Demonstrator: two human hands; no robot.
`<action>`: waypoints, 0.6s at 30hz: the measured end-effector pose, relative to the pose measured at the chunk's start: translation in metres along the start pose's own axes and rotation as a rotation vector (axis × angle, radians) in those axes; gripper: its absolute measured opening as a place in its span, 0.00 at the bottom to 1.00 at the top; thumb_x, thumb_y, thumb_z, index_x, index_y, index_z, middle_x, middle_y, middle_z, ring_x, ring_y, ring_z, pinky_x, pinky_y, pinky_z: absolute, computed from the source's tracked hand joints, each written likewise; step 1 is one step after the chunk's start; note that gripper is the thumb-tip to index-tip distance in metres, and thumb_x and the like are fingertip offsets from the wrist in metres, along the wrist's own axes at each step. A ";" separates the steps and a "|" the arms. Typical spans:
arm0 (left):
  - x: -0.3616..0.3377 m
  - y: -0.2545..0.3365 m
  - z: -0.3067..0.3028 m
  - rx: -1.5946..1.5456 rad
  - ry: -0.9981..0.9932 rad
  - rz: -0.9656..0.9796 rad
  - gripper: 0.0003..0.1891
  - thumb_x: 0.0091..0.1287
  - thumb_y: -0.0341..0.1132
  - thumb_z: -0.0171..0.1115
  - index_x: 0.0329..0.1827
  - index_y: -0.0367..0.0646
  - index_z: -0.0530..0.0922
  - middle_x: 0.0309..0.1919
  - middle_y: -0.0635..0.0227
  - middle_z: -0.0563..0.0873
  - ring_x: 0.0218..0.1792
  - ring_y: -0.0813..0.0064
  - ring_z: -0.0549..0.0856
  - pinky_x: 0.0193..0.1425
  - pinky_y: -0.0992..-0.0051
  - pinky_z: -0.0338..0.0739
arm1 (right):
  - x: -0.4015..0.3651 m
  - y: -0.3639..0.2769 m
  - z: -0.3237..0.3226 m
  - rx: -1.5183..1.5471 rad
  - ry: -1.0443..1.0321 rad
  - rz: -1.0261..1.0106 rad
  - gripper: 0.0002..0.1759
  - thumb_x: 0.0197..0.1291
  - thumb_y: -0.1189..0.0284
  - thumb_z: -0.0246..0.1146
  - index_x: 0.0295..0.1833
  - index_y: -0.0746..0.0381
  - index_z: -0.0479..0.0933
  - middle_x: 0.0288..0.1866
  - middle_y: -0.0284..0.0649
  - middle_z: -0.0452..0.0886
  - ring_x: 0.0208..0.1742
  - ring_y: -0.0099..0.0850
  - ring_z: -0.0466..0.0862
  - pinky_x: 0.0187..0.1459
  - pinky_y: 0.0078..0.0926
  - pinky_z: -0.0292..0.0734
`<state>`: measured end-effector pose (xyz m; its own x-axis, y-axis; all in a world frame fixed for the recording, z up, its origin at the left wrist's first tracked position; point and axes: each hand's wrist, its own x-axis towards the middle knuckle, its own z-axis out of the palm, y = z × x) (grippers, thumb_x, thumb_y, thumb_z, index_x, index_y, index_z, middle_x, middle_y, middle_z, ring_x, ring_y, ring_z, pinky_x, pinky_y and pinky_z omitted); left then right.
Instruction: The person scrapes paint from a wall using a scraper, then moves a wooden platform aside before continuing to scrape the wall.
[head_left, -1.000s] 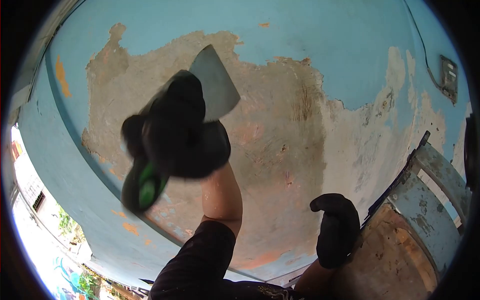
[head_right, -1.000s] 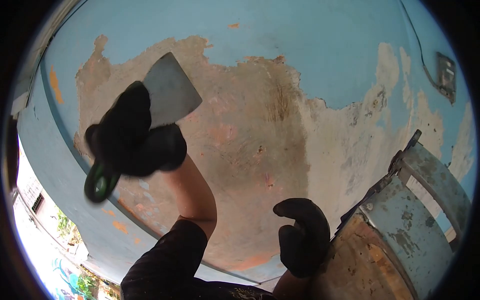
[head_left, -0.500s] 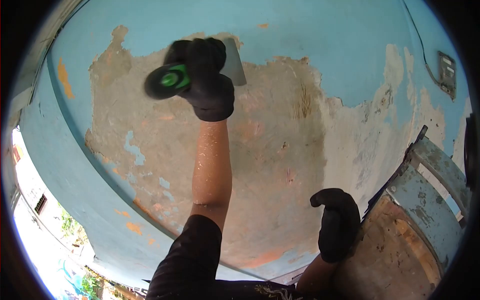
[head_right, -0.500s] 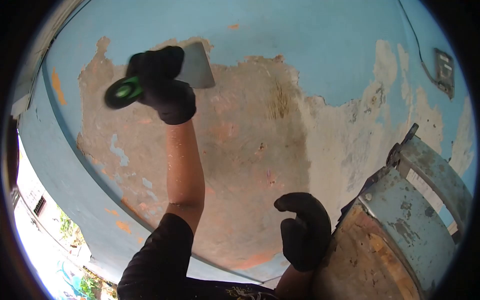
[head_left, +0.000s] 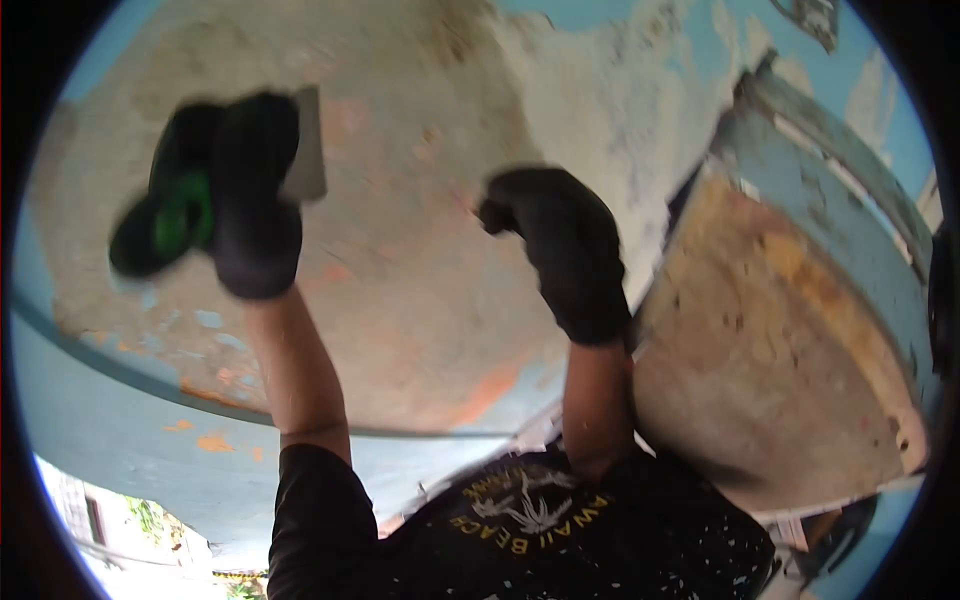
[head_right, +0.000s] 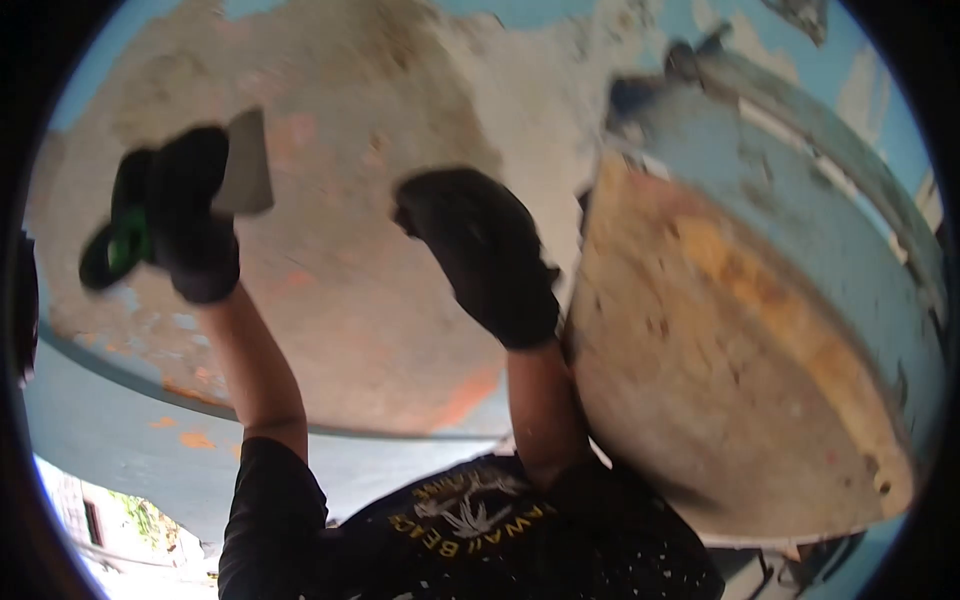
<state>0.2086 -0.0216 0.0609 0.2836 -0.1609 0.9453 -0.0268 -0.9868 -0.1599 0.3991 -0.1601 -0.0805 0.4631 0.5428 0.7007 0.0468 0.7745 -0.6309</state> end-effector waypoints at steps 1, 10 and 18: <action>-0.046 0.017 0.000 -0.583 0.148 -0.455 0.13 0.72 0.22 0.54 0.58 0.30 0.73 0.55 0.50 0.82 0.53 0.57 0.85 0.61 0.55 0.81 | -0.001 0.006 0.003 0.067 -0.023 0.037 0.08 0.66 0.78 0.58 0.46 0.69 0.80 0.40 0.43 0.84 0.38 0.32 0.85 0.41 0.26 0.81; -0.224 0.148 0.019 -0.537 -0.075 -1.402 0.03 0.63 0.24 0.62 0.38 0.38 0.77 0.28 0.70 0.80 0.30 0.80 0.78 0.34 0.76 0.72 | -0.055 0.027 0.027 -0.018 -0.257 0.257 0.15 0.69 0.74 0.58 0.58 0.67 0.75 0.47 0.42 0.85 0.49 0.29 0.84 0.50 0.28 0.80; -0.288 0.187 0.044 -0.055 -0.673 -1.169 0.13 0.63 0.32 0.62 0.50 0.41 0.76 0.36 0.54 0.84 0.40 0.50 0.85 0.43 0.58 0.79 | -0.194 0.081 0.021 -0.410 -0.435 0.678 0.33 0.58 0.61 0.70 0.67 0.58 0.70 0.56 0.41 0.82 0.54 0.31 0.82 0.57 0.28 0.77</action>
<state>0.1639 -0.1589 -0.2534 0.5773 0.7931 0.1942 0.5184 -0.5398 0.6632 0.2945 -0.1952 -0.2604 0.1342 0.9800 0.1469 0.2356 0.1124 -0.9653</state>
